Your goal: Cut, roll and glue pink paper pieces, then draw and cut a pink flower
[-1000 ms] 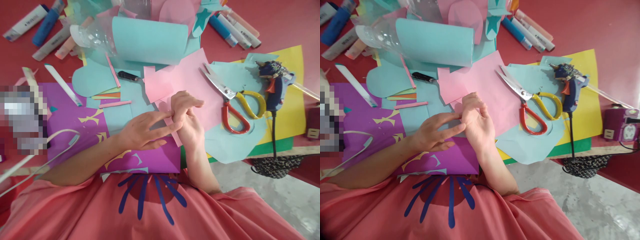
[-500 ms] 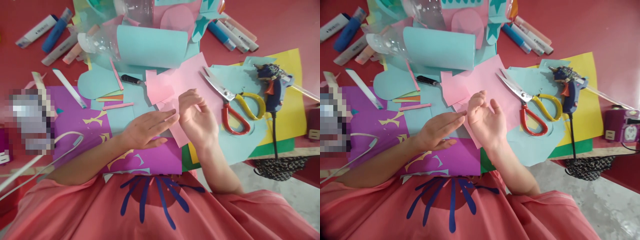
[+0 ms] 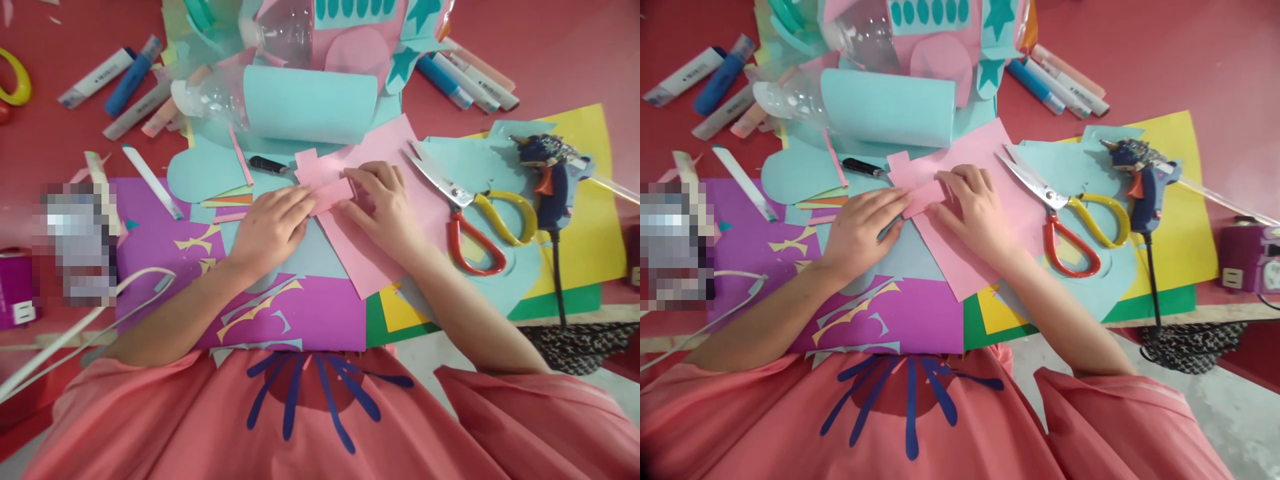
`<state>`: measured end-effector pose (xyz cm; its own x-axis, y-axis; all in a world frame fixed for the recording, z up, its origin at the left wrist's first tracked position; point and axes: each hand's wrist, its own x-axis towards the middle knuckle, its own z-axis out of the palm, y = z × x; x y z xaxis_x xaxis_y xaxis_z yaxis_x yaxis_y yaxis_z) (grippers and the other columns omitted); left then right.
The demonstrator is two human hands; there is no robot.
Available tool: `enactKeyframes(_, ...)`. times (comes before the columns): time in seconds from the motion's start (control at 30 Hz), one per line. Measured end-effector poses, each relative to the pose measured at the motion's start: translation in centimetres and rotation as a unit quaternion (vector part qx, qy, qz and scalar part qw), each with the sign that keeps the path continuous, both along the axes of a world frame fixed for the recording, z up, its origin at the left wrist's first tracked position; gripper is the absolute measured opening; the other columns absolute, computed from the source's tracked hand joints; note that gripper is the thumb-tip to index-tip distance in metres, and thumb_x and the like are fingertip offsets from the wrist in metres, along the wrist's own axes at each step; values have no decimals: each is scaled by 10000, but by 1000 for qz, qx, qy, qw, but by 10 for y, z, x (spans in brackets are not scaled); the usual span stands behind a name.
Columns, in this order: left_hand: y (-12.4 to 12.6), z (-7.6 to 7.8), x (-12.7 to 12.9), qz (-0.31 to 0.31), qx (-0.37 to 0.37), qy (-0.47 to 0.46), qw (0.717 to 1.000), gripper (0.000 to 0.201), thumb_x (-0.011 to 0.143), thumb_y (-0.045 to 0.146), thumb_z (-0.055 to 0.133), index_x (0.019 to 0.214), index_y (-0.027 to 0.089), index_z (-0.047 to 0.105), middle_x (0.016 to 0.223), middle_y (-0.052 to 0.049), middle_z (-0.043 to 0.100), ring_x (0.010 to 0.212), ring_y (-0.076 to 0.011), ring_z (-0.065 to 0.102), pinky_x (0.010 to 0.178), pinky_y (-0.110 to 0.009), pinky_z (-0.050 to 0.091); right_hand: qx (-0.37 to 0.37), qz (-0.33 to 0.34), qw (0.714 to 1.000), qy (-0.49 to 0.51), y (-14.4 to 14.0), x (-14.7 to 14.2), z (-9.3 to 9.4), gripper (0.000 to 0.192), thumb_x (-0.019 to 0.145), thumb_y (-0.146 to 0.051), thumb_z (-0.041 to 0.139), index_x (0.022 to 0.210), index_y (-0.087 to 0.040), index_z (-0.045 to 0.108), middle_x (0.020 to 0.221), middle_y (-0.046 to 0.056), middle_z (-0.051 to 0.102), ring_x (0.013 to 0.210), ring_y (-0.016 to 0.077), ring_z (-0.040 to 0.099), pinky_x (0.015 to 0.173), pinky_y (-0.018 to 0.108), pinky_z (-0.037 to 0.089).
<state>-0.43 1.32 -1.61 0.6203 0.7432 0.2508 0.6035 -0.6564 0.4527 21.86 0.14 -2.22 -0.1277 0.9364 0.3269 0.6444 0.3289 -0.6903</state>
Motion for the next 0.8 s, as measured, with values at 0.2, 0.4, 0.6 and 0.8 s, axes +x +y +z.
enactKeyframes(0.2,-6,2,2,-26,18,0,1000,388,933,117,439,1274,177,615,1269,-92,694,1177,-241,630,975,-410,506,7,41,998,42,0,4,2,64,843,-198,570,831,-243,613,921,66,671,969,259,631,923,484,493)
enactKeyframes(0.4,-8,3,3,-16,46,20,999,464,898,54,398,1301,176,592,1181,-82,730,1139,-220,643,939,-381,499,-45,-12,982,185,-2,11,14,84,793,-170,595,776,-252,582,741,-20,640,649,150,590,605,304,487)
enactKeyframes(0.6,-13,8,5,-73,143,19,987,336,892,75,453,1149,140,659,963,-64,762,899,-198,671,797,-344,509,-58,-53,971,228,-1,17,15,90,829,-168,581,840,-231,644,777,-12,654,706,135,612,630,282,492)
enactKeyframes(0.8,-16,15,8,-59,195,25,979,254,883,71,507,1051,140,684,1019,-86,748,921,-195,680,812,-332,551,-150,97,968,176,-13,3,27,103,826,-159,594,830,-209,685,810,8,728,738,142,671,658,276,544)
